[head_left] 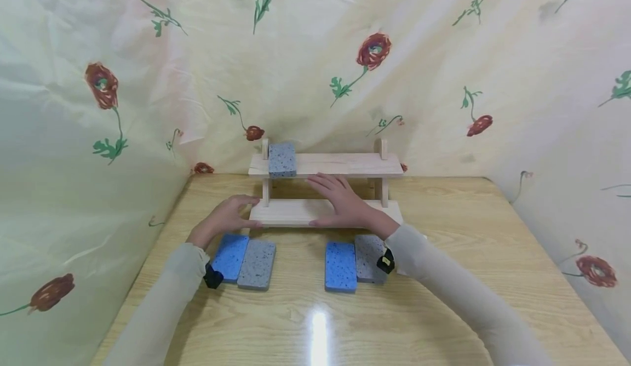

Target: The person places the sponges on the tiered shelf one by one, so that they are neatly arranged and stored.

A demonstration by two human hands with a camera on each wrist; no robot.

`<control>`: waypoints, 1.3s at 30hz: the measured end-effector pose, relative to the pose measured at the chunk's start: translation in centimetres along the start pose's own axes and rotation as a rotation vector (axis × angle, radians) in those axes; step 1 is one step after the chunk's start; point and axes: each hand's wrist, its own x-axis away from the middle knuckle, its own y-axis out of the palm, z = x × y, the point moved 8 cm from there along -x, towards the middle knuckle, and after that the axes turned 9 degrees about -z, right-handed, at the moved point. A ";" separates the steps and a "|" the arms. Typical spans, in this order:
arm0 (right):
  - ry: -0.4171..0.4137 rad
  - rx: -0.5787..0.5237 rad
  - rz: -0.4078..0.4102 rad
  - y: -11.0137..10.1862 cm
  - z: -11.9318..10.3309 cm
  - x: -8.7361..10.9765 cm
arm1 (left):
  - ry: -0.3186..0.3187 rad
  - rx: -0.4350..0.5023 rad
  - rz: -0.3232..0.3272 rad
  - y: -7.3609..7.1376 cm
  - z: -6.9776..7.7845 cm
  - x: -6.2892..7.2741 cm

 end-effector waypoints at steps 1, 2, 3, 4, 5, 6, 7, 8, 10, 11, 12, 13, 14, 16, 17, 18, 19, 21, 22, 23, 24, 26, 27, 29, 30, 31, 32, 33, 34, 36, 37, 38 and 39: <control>-0.006 0.005 0.005 0.1 -0.1 0.3 | -0.004 0.003 -0.002 0.0 0.0 0.0; -0.010 0.011 0.007 0.1 -0.2 0.6 | -0.005 0.002 -0.004 0.0 0.0 0.0; -0.014 0.015 0.007 0.2 -0.2 0.9 | -0.005 0.002 -0.006 0.0 0.0 0.0; -0.018 0.015 0.007 0.3 -0.3 1.2 | -0.006 0.001 -0.008 0.0 0.0 0.0; -0.019 0.014 0.002 0.4 -0.3 1.5 | -0.007 -0.001 -0.008 0.0 0.0 0.0; -0.025 0.011 0.003 0.5 -0.5 1.8 | -0.007 -0.001 -0.009 0.0 0.0 0.0; -0.029 0.010 0.000 0.5 -0.5 2.0 | -0.006 -0.003 -0.009 0.0 0.0 0.0; -0.032 0.010 -0.004 0.6 -0.6 2.3 | -0.005 -0.006 -0.008 0.0 0.0 0.0; -0.034 -0.007 -0.012 0.7 -0.7 2.9 | -0.001 -0.011 -0.009 0.0 0.0 0.0; -0.035 -0.019 -0.014 0.7 -0.7 3.1 | 0.000 -0.009 -0.009 0.0 -0.1 0.0; -0.034 -0.027 -0.015 0.8 -0.7 3.5 | 0.001 -0.007 -0.009 0.0 -0.1 0.0; -0.029 -0.038 -0.021 0.9 -0.6 3.8 | 0.001 -0.006 -0.010 0.0 -0.1 0.0; -0.027 -0.049 -0.023 1.0 -0.5 4.1 | 0.000 -0.003 -0.010 0.0 -0.1 0.0; -0.017 -0.071 -0.031 1.3 -0.4 4.7 | 0.003 -0.003 -0.010 0.0 0.0 0.0; -0.011 -0.088 -0.035 1.5 -0.3 5.1 | 0.005 -0.003 -0.009 0.0 0.0 0.1; -0.005 -0.098 -0.040 1.7 -0.2 5.5 | 0.007 -0.005 -0.008 0.0 0.1 0.1; 0.003 -0.110 -0.045 1.9 -0.1 5.8 | 0.009 -0.008 -0.006 0.0 0.2 0.1; 0.017 -0.129 -0.053 2.3 0.1 6.5 | 0.014 -0.010 -0.002 -0.1 0.3 0.2; 0.023 -0.138 -0.055 2.5 0.2 6.9 | 0.014 -0.009 -0.001 -0.1 0.3 0.2; 0.027 -0.150 -0.056 2.7 0.3 7.3 | 0.015 -0.010 0.000 -0.1 0.4 0.2; 0.030 -0.151 -0.057 2.9 0.4 7.6 | 0.016 -0.009 0.000 -0.1 0.4 0.2; 0.029 -0.161 -0.051 3.3 0.5 8.4 | 0.018 -0.006 0.001 -0.1 0.5 0.3; 0.025 -0.168 -0.047 3.5 0.5 8.7 | 0.020 -0.005 0.001 -0.2 0.6 0.3; 0.029 -0.186 -0.046 3.9 0.7 9.4 | 0.020 -0.004 0.001 -0.2 0.6 0.3; 0.030 -0.190 -0.046 4.1 0.8 9.7 | 0.020 -0.003 0.002 -0.2 0.6 0.3; 0.035 -0.194 -0.046 4.3 0.9 10.0 | 0.020 -0.003 0.002 -0.2 0.6 0.3; 0.038 -0.197 -0.048 4.5 0.9 10.3 | 0.021 -0.003 0.004 -0.2 0.5 0.3; 0.046 -0.203 -0.050 4.6 1.1 10.5 | 0.020 -0.001 0.003 -0.2 0.5 0.3; 0.049 -0.204 -0.051 4.8 1.1 10.8 | 0.019 -0.002 0.003 -0.2 0.5 0.3; 0.044 -0.203 -0.045 5.1 1.2 11.1 | 0.020 0.000 0.004 -0.2 0.4 0.3; 0.041 -0.206 -0.044 5.2 1.1 11.3 | 0.019 0.000 0.004 -0.1 0.4 0.2; 0.033 -0.206 -0.041 5.3 1.0 11.4 | 0.020 0.002 0.005 -0.1 0.3 0.2; 0.024 -0.210 -0.036 5.4 0.9 11.5 | 0.020 0.003 0.006 -0.1 0.3 0.2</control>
